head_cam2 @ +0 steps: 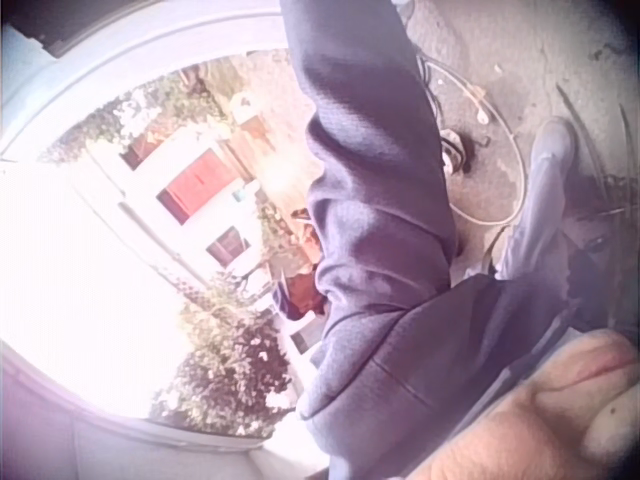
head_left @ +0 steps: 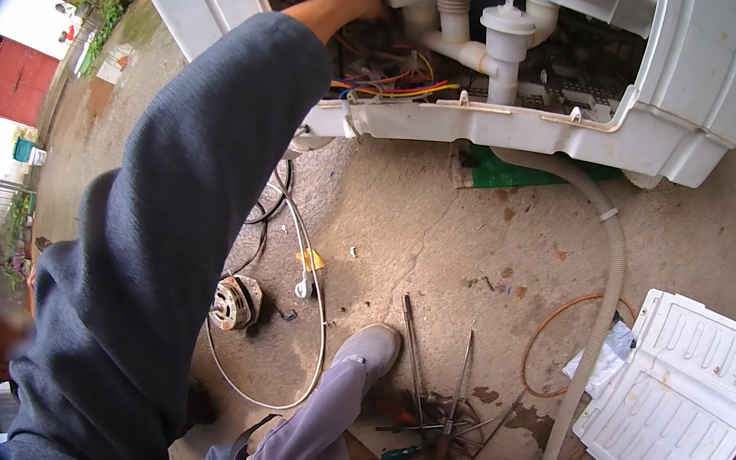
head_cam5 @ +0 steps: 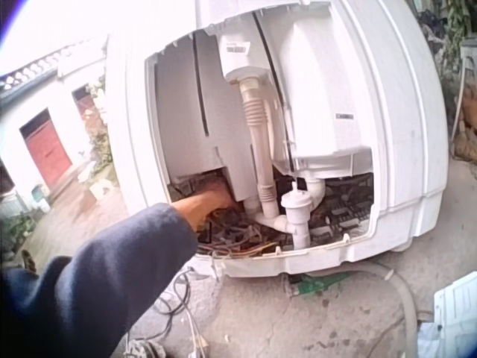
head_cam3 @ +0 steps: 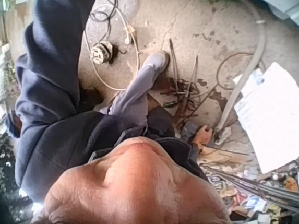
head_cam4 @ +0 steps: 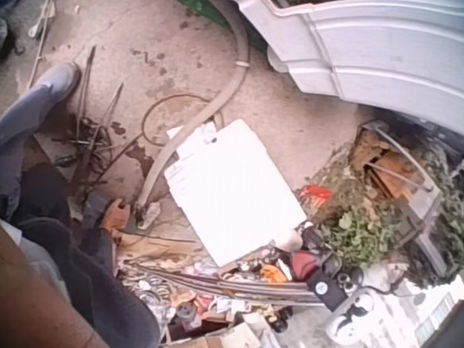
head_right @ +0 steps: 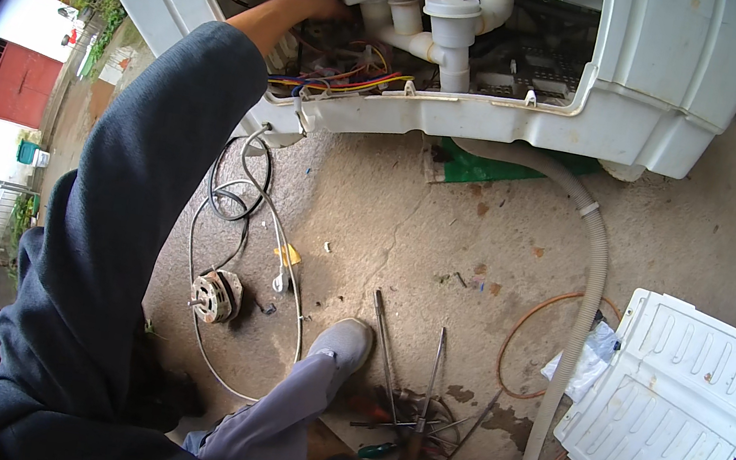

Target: The person works on a disassembled washing machine, using a screwdriver to adjust internal components and wires. They manipulate hoses and electrical connections while seated on the ground in an outdoor workspace.

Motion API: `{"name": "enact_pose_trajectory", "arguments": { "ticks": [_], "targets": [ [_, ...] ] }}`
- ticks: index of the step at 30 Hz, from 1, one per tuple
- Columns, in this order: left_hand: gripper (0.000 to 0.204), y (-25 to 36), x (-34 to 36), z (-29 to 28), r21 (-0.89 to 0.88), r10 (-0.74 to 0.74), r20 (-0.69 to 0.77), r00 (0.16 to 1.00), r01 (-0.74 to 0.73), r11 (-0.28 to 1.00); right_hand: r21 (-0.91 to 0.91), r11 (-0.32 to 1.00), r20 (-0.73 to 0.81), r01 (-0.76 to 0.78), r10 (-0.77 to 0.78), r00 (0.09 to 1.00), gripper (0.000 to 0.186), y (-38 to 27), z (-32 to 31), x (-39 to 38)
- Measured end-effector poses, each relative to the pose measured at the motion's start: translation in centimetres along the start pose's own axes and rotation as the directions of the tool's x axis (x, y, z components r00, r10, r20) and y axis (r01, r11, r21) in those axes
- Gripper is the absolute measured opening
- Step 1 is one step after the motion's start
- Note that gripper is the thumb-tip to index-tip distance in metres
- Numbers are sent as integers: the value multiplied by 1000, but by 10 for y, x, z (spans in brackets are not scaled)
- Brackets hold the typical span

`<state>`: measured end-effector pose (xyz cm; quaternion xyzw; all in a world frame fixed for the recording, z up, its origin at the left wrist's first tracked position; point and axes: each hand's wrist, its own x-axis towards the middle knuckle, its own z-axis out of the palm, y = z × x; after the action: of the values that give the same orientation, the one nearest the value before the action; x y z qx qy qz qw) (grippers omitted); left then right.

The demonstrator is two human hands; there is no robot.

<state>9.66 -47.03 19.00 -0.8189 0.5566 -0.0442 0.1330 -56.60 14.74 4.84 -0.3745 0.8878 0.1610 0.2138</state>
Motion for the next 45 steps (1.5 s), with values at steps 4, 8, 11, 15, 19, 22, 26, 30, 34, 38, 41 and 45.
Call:
{"name": "enact_pose_trajectory", "arguments": {
  "ticks": [4, 8, 11, 15, 19, 22, 26, 30, 34, 38, 41, 45],
  "targets": [
    [82, -5, 13, 11, -3, 12, -18, 1000, -12, 1000, -34, 999, -1, -20, 20, 1000, 44, -3, 0, -1],
    [84, -8, 18, 18, -36, 27, -70, 997, -29, 999, -61, 997, -14, -46, 45, 999, 46, -1, 3, 0],
    [86, -8, 17, 16, -31, 24, -33, 999, -25, 999, -51, 998, 4, -30, 30, 1000, 48, 3, 5, 1],
    [87, -7, 11, 11, -14, 11, -56, 998, -12, 1000, -65, 998, 32, 0, 2, 999, 48, 7, 6, 3],
    [97, -7, 7, 7, 22, 9, -47, 999, -8, 1000, -56, 998, 8, -20, 21, 1000, 45, 5, 7, 4],
    [96, -8, 5, 8, 26, 10, -73, 997, -8, 1000, -52, 998, 33, -46, 48, 998, 44, 2, 5, 4],
    [92, -5, 1, 10, 40, -21, -107, 994, 25, 999, -25, 1000, 45, -6, 7, 999, 45, 0, -1, 2],
    [96, 0, -7, 4, 25, -61, -84, 995, 63, 998, 1, 1000, 43, -3, 3, 999, 49, -1, -4, 0],
    [98, 7, -18, -1, 105, -99, -138, 985, 114, 988, -49, 998, 42, -29, 31, 999, 52, -1, -2, 0],
    [99, 10, -21, -2, 83, -119, -133, 984, 131, 988, -52, 998, 61, -31, 34, 998, 54, -1, -1, 0],
    [98, 8, -18, 1, 63, -105, -136, 985, 115, 991, -36, 999, 53, -40, 42, 998, 54, -1, -5, -1],
    [98, 4, -12, 6, 72, -82, -137, 987, 93, 993, -102, 991, 116, 83, -71, 991, 53, -3, -10, -4]
  ]
}}
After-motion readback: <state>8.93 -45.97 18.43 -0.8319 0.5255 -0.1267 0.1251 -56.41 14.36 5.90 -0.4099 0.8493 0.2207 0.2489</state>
